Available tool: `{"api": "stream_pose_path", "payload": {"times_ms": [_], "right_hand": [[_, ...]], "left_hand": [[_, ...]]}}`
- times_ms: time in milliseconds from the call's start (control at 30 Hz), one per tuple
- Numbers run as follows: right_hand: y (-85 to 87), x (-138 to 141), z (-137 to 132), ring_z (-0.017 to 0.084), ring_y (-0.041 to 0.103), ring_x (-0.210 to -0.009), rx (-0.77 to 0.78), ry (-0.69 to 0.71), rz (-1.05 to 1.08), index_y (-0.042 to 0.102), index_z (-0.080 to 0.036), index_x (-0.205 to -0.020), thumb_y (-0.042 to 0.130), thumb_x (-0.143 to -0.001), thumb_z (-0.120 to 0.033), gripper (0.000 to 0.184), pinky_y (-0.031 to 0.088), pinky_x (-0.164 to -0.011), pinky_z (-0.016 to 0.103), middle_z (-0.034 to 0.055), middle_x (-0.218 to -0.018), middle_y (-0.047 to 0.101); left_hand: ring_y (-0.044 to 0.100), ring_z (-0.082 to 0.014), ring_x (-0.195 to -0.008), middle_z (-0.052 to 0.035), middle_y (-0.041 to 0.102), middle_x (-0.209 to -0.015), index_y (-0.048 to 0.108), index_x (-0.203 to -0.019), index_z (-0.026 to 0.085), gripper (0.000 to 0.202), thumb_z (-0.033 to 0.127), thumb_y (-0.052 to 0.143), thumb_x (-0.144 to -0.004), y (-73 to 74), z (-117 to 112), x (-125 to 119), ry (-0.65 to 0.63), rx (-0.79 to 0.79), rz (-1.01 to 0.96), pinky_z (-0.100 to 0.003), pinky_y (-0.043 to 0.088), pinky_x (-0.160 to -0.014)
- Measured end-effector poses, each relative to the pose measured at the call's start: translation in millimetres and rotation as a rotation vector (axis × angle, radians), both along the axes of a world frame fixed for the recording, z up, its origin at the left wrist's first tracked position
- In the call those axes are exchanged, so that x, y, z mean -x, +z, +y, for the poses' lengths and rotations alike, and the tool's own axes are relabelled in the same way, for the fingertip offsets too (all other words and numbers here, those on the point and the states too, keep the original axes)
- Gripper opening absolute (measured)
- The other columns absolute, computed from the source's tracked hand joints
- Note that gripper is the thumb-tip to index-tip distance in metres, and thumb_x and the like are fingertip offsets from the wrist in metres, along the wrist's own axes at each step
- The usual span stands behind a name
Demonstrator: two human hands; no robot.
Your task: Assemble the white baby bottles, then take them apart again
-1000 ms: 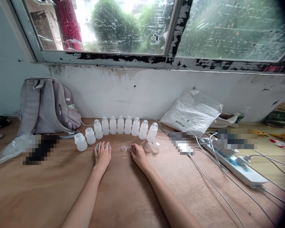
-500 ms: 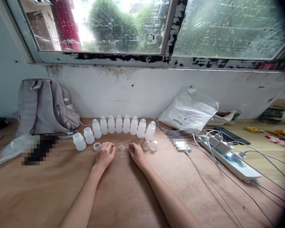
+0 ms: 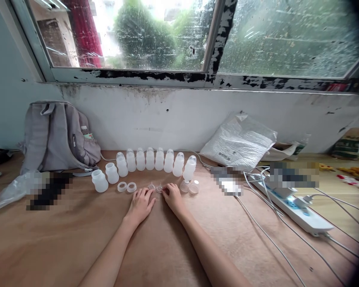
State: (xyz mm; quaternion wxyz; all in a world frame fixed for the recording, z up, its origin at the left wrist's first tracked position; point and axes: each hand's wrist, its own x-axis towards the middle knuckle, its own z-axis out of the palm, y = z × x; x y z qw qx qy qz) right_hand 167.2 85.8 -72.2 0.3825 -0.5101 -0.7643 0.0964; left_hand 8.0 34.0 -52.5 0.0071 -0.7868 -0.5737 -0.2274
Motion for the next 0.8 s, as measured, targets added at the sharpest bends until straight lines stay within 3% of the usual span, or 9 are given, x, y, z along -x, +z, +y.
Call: {"api": "stream_pose_path", "payload": {"times_ms": [300,667,800], "right_hand": [[-0.8,6,-1,0.022,0.047,-0.075,-0.019,-0.074,-0.152,0.054,-0.02,-0.072,0.048,-0.079,-0.02,0.009,0.038,-0.065,0.032,0.0062,-0.077,0.057],[-1.2,5,1,0.022,0.048,-0.074,-0.018,-0.043,-0.069,0.059,-0.022,-0.069,0.049,-0.078,-0.017,0.014,0.039,-0.066,0.032,0.0062,-0.076,0.059],[0.0,4,-1,0.022,0.048,-0.074,-0.009,-0.043,-0.069,0.058,-0.021,-0.069,0.049,-0.077,-0.015,0.013,0.04,-0.067,0.032,0.0063,-0.076,0.059]], "left_hand": [[0.046,-0.0207,-0.101,-0.0065,0.052,-0.107,0.051,-0.109,0.022,0.031,0.034,0.04,-0.083,-1.7,-1,0,0.022,-0.028,0.006,-0.036,0.033,-0.089],[0.048,-0.0202,-0.097,-0.0061,0.056,-0.103,0.051,-0.108,0.022,0.03,0.034,0.038,-0.084,-1.2,-3,-3,0.041,-0.04,0.004,-0.035,0.034,-0.088],[0.048,-0.0219,-0.099,-0.0092,0.055,-0.106,0.049,-0.11,0.018,0.034,0.036,0.034,-0.085,16.1,3,2,0.213,-0.178,-0.068,-0.037,0.032,-0.09]]}}
